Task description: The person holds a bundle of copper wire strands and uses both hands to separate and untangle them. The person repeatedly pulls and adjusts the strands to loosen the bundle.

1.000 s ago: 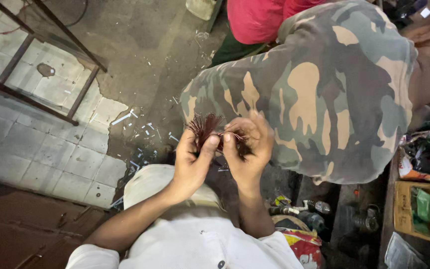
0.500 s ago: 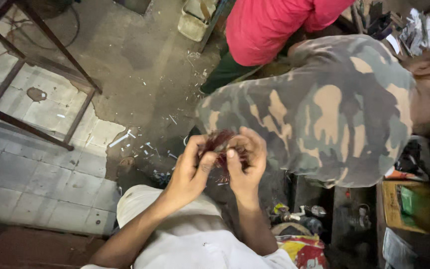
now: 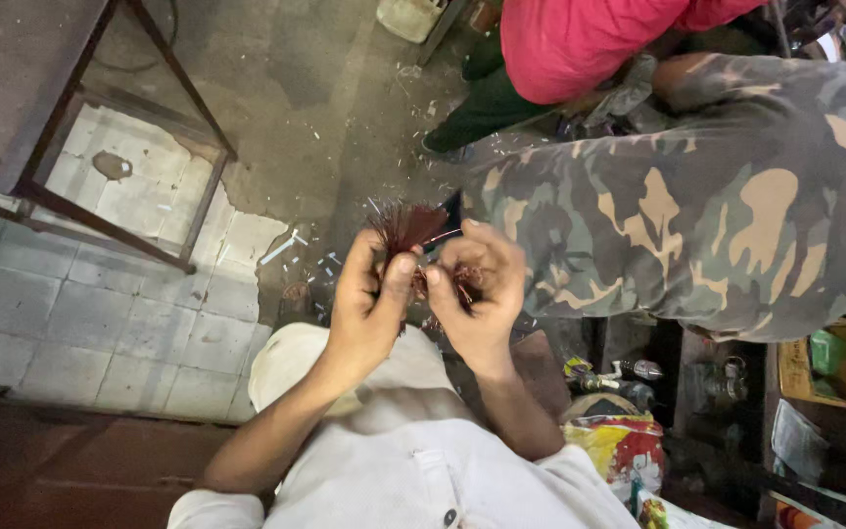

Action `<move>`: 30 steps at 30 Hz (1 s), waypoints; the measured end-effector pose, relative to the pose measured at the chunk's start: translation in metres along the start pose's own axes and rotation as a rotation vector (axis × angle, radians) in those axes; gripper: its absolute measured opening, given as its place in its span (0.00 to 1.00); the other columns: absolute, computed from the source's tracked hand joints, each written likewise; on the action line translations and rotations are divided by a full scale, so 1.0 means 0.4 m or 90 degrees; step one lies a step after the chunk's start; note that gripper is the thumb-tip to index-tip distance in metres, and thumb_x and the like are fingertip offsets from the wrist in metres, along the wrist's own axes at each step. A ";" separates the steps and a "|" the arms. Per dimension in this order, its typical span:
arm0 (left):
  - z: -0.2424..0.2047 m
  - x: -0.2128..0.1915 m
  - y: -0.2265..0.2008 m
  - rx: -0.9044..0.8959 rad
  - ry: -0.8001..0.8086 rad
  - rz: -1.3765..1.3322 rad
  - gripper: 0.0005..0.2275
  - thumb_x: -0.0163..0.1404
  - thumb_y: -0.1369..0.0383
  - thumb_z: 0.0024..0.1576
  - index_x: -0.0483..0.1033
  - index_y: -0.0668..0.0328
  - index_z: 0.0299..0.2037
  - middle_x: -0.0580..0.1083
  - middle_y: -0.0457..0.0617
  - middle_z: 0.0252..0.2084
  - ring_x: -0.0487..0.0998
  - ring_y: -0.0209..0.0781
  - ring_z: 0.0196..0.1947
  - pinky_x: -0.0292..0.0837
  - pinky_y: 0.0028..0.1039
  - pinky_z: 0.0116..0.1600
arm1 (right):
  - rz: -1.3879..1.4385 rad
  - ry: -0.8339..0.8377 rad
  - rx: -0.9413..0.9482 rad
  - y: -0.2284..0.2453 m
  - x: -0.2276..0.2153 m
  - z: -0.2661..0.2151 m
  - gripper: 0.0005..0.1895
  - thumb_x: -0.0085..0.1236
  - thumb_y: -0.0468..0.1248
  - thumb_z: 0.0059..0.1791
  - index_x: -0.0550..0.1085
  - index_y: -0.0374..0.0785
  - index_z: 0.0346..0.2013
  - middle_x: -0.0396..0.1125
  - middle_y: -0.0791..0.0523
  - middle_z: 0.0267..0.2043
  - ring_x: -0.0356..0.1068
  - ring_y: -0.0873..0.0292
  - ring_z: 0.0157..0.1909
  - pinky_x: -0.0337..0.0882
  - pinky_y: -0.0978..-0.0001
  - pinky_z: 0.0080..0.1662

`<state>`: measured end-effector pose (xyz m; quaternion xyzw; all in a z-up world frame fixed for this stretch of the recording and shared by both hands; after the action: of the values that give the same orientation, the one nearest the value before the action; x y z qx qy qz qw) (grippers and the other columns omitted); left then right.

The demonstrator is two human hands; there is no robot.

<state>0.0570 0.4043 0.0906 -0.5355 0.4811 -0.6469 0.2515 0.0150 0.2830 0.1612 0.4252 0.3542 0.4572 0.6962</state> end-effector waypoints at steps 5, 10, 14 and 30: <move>0.003 -0.026 -0.028 -0.012 -0.013 -0.037 0.06 0.46 0.67 0.68 0.67 0.62 0.48 0.66 0.38 0.29 0.61 0.21 0.22 0.56 0.16 0.24 | -0.020 0.013 -0.064 0.034 0.035 0.030 0.27 0.61 0.24 0.54 0.59 0.39 0.63 0.64 0.53 0.48 0.67 0.65 0.45 0.71 0.76 0.46; 0.009 -0.045 -0.073 0.082 -0.030 -0.033 0.07 0.45 0.67 0.68 0.66 0.62 0.50 0.68 0.38 0.38 0.64 0.21 0.33 0.61 0.15 0.36 | -0.154 0.097 -0.053 0.033 0.066 0.062 0.32 0.61 0.24 0.52 0.60 0.33 0.70 0.67 0.53 0.43 0.67 0.66 0.39 0.70 0.77 0.41; 0.003 -0.052 -0.055 0.057 -0.044 -0.066 0.07 0.46 0.67 0.70 0.67 0.62 0.51 0.69 0.39 0.36 0.63 0.21 0.29 0.61 0.15 0.32 | -0.040 0.093 -0.011 0.011 0.076 0.058 0.29 0.60 0.24 0.55 0.61 0.34 0.70 0.68 0.54 0.39 0.67 0.68 0.36 0.69 0.79 0.38; -0.016 -0.067 -0.063 0.028 -0.023 -0.068 0.07 0.45 0.67 0.71 0.66 0.62 0.53 0.69 0.41 0.40 0.64 0.22 0.31 0.62 0.15 0.33 | -0.062 0.066 0.008 0.027 0.094 0.045 0.25 0.60 0.24 0.54 0.62 0.32 0.64 0.68 0.51 0.47 0.70 0.65 0.44 0.73 0.75 0.46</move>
<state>0.0640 0.4393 0.1011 -0.5662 0.4329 -0.6601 0.2371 0.0397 0.3157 0.1743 0.3879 0.4127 0.4420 0.6956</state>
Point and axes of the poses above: each hand's wrist, its own z-axis towards the middle knuckle, its own x-axis out of the palm, y = z × x, the point moved 10 cm from there along z, towards the middle knuckle
